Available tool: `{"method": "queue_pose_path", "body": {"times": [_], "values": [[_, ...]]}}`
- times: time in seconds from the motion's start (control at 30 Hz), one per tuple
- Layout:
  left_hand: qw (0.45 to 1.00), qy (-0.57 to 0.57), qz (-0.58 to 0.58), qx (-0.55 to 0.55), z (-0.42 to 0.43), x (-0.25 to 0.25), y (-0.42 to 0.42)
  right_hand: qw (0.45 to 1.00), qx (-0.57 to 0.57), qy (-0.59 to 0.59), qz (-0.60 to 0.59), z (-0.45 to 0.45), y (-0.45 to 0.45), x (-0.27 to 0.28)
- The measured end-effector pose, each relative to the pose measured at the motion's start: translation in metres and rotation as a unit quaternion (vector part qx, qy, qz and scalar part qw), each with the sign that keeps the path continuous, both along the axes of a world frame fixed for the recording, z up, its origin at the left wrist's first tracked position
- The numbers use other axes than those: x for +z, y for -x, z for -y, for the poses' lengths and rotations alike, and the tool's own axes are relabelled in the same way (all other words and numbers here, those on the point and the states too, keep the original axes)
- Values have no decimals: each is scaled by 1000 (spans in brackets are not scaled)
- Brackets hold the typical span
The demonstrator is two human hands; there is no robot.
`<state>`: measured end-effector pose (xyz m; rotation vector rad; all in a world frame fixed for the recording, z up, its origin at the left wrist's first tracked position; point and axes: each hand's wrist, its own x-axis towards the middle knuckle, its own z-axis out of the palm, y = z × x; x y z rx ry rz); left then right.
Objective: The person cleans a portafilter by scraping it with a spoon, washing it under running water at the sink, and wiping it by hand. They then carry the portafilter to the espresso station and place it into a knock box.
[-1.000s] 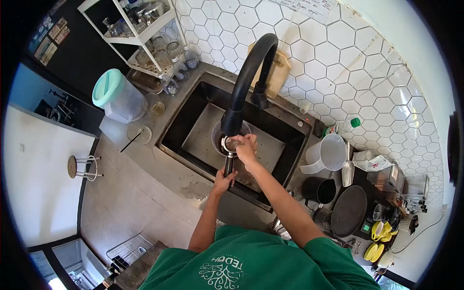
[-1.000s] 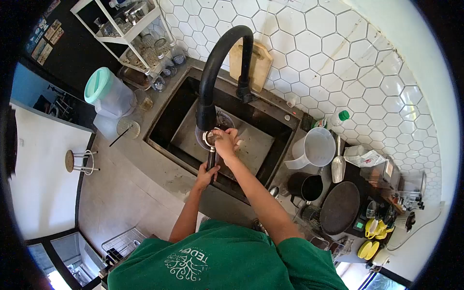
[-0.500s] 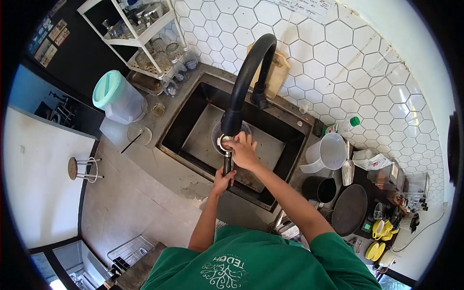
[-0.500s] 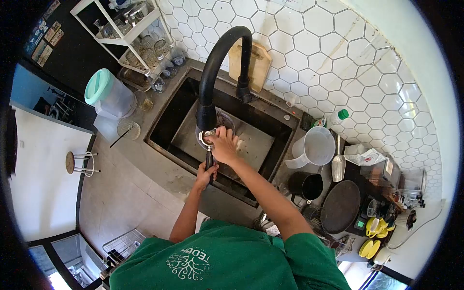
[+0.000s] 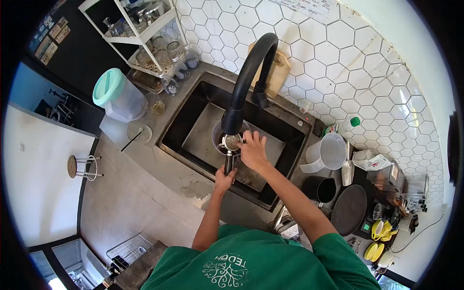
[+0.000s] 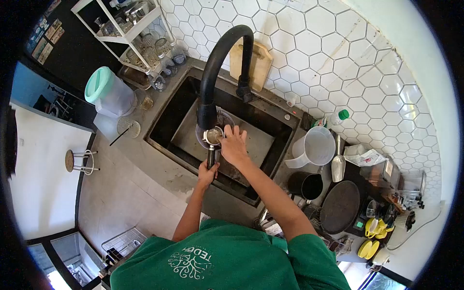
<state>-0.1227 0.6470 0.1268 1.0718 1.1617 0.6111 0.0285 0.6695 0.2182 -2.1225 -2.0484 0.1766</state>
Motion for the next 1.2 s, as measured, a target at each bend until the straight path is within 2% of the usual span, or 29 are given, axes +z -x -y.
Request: {"method": "queue_pose_path", "body": {"times": [0.07, 0.13, 0.17, 0.23, 0.3, 0.37, 0.43, 0.5, 0.57, 0.63, 0.67, 0.7, 0.77, 0.8, 0.97, 1.03, 1.2], "values": [[999, -25, -23, -1, 1, -4, -3, 999, -17, 35, -6, 4, 5, -7], [994, -60, -96, 3, 2, -1, -5, 978, -93, 70, -175, 4, 11, -16], [994, -60, -97, 2, 2, -2, -5, 977, -95, 69, -176, 3, 10, -21], [991, -89, -93, 22, 3, -7, -4, 933, -127, 105, -319, -5, 7, -21], [993, -73, -89, 25, 3, -7, -4, 936, -130, 114, -308, -11, 1, -21], [994, -59, -85, 31, 3, -4, -5, 929, -173, 13, -327, -20, -3, -22], [992, -69, -108, 3, 3, -2, -5, 935, -136, -23, -327, -27, -9, -20], [992, -72, -100, 10, 3, -7, -4, 907, -122, 149, -374, -32, -13, -19], [993, -74, -92, 19, 4, -13, -3, 912, -93, 158, -367, -41, -21, -28], [994, -74, -77, 13, 4, -3, -4, 952, -25, 177, -250, -49, -23, -20], [994, -73, -78, 14, 5, 1, -4, 923, -15, 248, -293, -53, -29, -8], [994, -72, -84, 10, 5, 5, -5, 923, -15, 248, -293, -54, -29, -14], [993, -72, -90, 6, 4, 6, -6, 945, -17, 254, -204, -58, -28, -25], [990, -91, -112, -5, 4, 2, -6, 946, -15, 254, -203, -57, -26, -22], [976, -159, -148, -18, 4, -26, -3, 964, -91, 203, -149, -42, -8, -18], [990, -76, -118, -11, 4, 2, -6, 971, -82, 180, -132, -39, -7, -23], [998, -33, -51, -7, 2, 5, -4, 985, -56, 105, -122, -41, -10, -21]]}}
